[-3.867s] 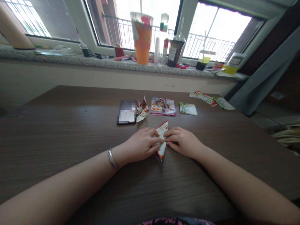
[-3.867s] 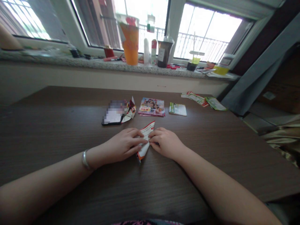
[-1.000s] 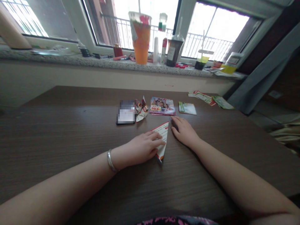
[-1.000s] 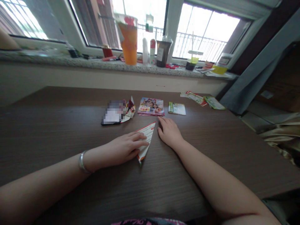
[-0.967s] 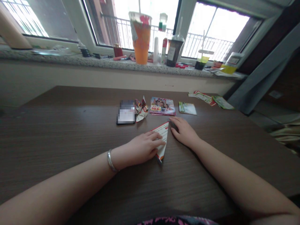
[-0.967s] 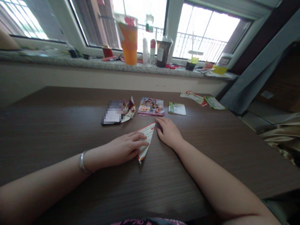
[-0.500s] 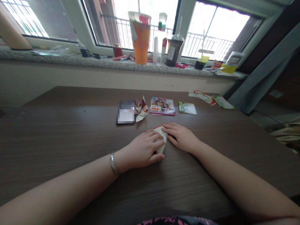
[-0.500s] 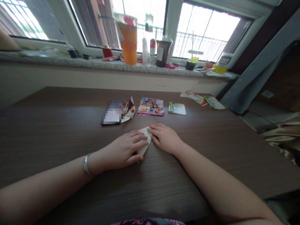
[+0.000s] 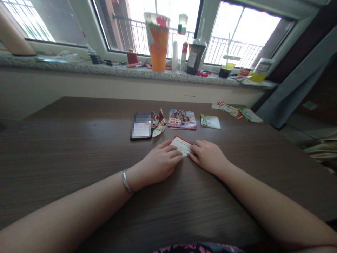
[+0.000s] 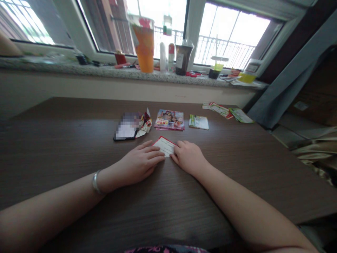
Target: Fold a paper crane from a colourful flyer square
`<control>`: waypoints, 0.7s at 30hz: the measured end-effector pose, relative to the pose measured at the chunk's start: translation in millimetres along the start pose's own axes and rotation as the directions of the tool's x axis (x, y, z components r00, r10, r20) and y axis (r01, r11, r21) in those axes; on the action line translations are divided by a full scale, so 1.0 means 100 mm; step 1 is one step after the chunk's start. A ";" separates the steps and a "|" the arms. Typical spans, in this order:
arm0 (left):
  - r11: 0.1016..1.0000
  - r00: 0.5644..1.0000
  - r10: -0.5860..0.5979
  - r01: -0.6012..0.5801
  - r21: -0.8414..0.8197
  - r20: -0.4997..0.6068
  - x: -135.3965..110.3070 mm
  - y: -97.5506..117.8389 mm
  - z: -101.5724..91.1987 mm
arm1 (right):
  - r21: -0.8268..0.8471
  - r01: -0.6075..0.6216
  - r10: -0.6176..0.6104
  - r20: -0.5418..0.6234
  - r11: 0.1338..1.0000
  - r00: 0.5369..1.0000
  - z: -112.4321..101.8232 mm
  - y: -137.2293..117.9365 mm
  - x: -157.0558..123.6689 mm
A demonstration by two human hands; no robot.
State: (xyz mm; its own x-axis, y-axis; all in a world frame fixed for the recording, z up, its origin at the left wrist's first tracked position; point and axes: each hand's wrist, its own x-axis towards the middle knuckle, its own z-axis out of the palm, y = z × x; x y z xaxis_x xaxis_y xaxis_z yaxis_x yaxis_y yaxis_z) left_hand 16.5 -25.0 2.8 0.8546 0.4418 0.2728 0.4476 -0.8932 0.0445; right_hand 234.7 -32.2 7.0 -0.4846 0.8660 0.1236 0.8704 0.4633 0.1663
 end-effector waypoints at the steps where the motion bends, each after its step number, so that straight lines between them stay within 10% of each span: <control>1: 1.000 1.000 0.008 -0.008 -0.003 0.000 0.00 -0.02 0.01 | 0.016 0.023 -0.023 0.001 1.000 1.000 0.01 0.00 -0.01; 21: 0.999 0.996 0.035 -0.038 0.033 0.086 0.00 -0.08 -0.05 | 0.147 0.235 -0.218 -0.122 0.961 0.968 0.07 0.00 -0.02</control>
State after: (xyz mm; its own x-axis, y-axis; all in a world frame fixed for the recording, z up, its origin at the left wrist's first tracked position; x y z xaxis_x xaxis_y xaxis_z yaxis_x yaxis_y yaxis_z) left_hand 11.7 -17.8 7.4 0.8892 0.4158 0.1908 0.4233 -0.9060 0.0019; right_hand 236.6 -32.7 0.4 -0.6696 0.7145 0.2026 0.7352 0.6764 0.0447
